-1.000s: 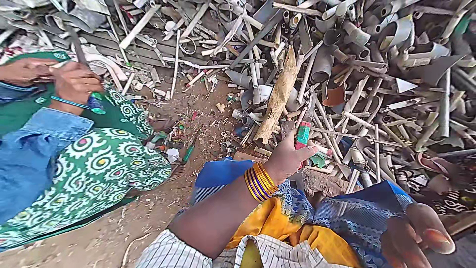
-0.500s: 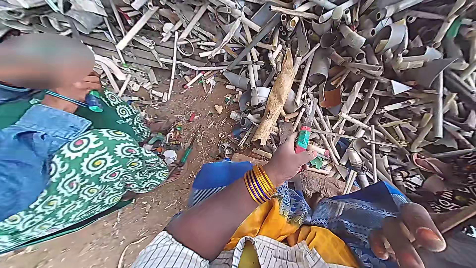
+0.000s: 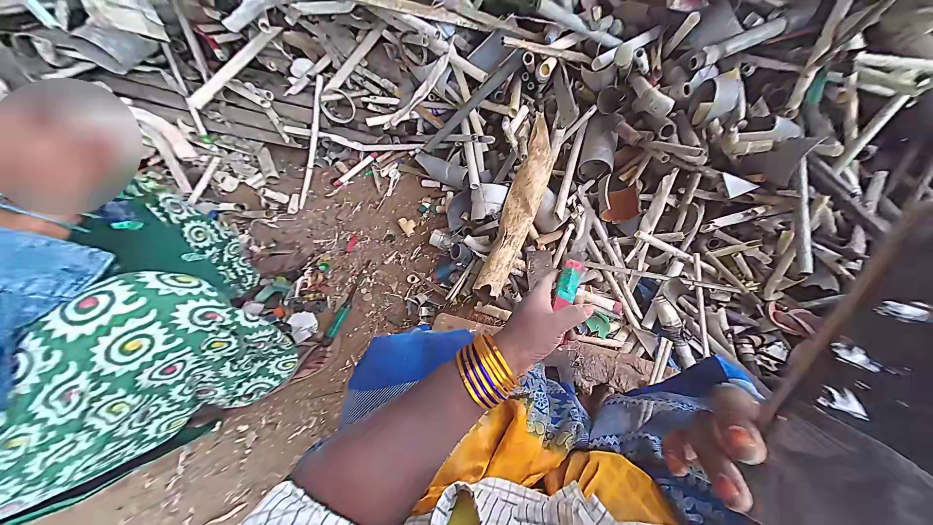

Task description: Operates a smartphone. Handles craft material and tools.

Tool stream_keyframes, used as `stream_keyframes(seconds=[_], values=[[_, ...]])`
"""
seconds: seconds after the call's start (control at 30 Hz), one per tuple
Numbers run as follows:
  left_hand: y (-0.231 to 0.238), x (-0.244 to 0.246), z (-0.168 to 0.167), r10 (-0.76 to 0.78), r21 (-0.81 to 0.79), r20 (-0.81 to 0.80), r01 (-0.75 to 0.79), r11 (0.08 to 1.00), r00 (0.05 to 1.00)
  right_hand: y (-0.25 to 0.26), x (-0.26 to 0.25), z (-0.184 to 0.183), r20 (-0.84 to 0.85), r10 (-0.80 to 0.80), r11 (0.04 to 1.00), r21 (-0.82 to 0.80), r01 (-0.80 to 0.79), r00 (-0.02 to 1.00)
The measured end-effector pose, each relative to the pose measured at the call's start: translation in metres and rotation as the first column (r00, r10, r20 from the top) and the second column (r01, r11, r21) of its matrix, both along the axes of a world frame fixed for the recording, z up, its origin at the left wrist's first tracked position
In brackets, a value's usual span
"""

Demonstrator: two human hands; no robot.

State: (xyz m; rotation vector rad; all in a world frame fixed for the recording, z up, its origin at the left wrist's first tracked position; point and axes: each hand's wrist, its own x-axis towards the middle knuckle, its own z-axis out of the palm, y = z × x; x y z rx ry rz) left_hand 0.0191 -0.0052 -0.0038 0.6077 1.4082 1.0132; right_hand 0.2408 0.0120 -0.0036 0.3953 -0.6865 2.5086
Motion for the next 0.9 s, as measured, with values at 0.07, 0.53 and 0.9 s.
stream_keyframes(seconds=[0.07, 0.53, 0.9], values=[[0.002, -0.001, -0.004, 0.0, -0.008, -0.022, 0.0, 1.0, 1.0, 0.002, -0.001, -0.01, -0.003, -0.012, 0.999, 0.049, 0.012, 1.0], [-0.003, 0.0, -0.012, 0.021, 0.045, -0.114, -0.016, 0.999, 0.993, -0.008, -0.011, -0.033, -0.005, -0.16, 0.985, -0.069, 0.16, 0.987], [-0.015, 0.005, -0.009, 0.007, 0.052, -0.082, -0.003, 0.999, 0.997, -0.017, -0.011, -0.024, -0.067, -0.134, 0.99, -0.056, 0.131, 0.989]])
